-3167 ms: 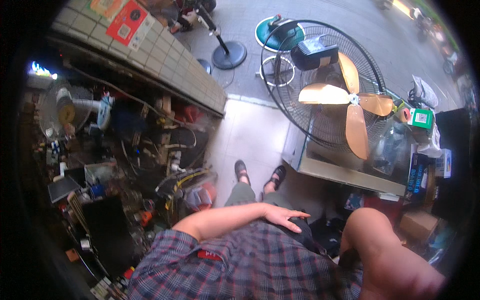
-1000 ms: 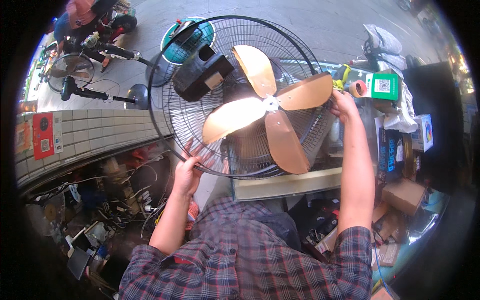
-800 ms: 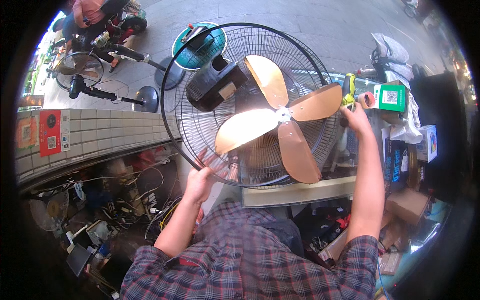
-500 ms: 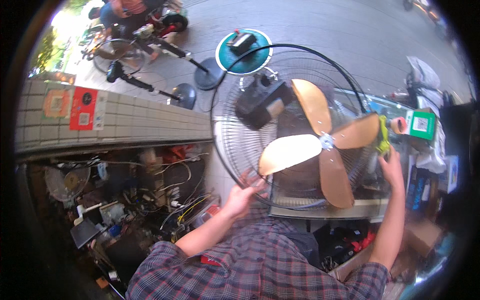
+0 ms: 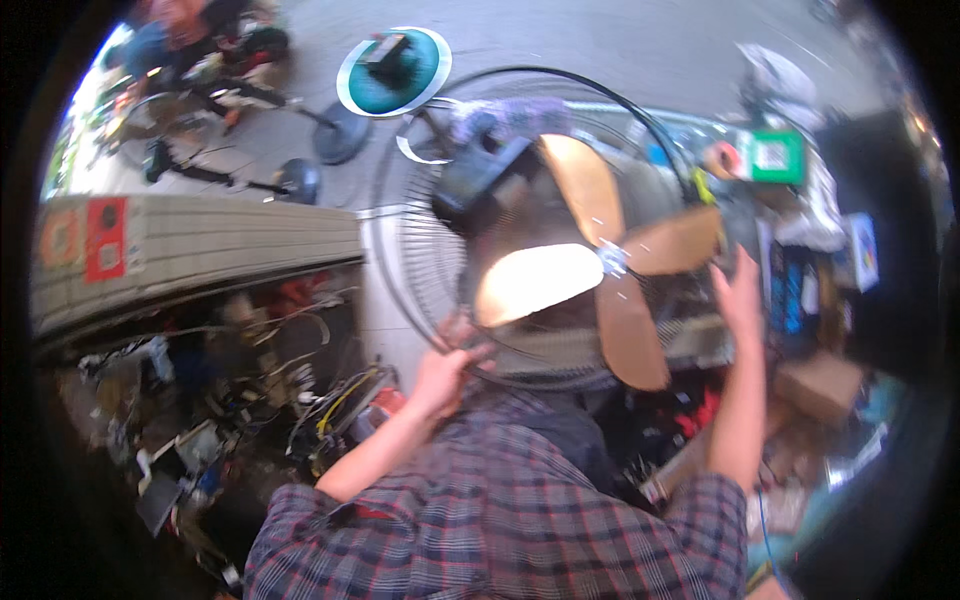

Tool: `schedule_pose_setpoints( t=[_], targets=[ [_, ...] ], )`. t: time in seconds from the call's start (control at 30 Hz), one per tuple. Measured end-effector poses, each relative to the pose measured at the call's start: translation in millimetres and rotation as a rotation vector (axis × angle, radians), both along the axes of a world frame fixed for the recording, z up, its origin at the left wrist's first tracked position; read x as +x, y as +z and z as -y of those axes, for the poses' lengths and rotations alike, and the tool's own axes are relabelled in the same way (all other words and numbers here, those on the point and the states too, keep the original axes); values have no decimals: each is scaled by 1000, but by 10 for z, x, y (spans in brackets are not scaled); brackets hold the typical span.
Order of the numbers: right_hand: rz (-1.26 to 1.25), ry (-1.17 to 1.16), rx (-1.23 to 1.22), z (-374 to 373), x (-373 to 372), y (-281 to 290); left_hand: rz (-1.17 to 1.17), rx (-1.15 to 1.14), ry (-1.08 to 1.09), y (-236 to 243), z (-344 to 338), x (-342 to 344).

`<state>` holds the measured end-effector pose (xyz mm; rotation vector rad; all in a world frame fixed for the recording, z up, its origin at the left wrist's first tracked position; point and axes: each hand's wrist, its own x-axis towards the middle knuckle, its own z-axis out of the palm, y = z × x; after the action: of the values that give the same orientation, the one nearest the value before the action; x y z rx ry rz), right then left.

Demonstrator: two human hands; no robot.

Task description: The person picks up a multimeter and a fan motor, then uses the multimeter probes to test the motor's electrical connections. The person moves between the shop interior and the sidewalk while handling the equipment.

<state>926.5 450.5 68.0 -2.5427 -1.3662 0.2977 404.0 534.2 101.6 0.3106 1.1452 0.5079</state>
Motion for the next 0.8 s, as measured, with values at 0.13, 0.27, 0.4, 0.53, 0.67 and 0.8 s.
schedule_pose_setpoints(
  t=[0.13,0.27,0.4,0.53,0.67,0.8],
  targets=[
    [-11,-119,73,199,-92,84,9,-20,39,34,18,48],
    [31,-189,254,504,-447,-16,1,-2,-138,16,-67,-101],
    [156,-324,312,1106,-763,-231,42,-13,-292,-142,3,-438],
    [151,-385,149,1626,-1454,-448,142,151,-597,-411,-74,-1056],
    [-114,-416,-139,2315,-2419,-823,143,273,-832,-917,-276,-1951],
    [-457,-181,-537,2171,-3455,-963,-701,345,-1013,-2219,-295,-3491]
  ],
)
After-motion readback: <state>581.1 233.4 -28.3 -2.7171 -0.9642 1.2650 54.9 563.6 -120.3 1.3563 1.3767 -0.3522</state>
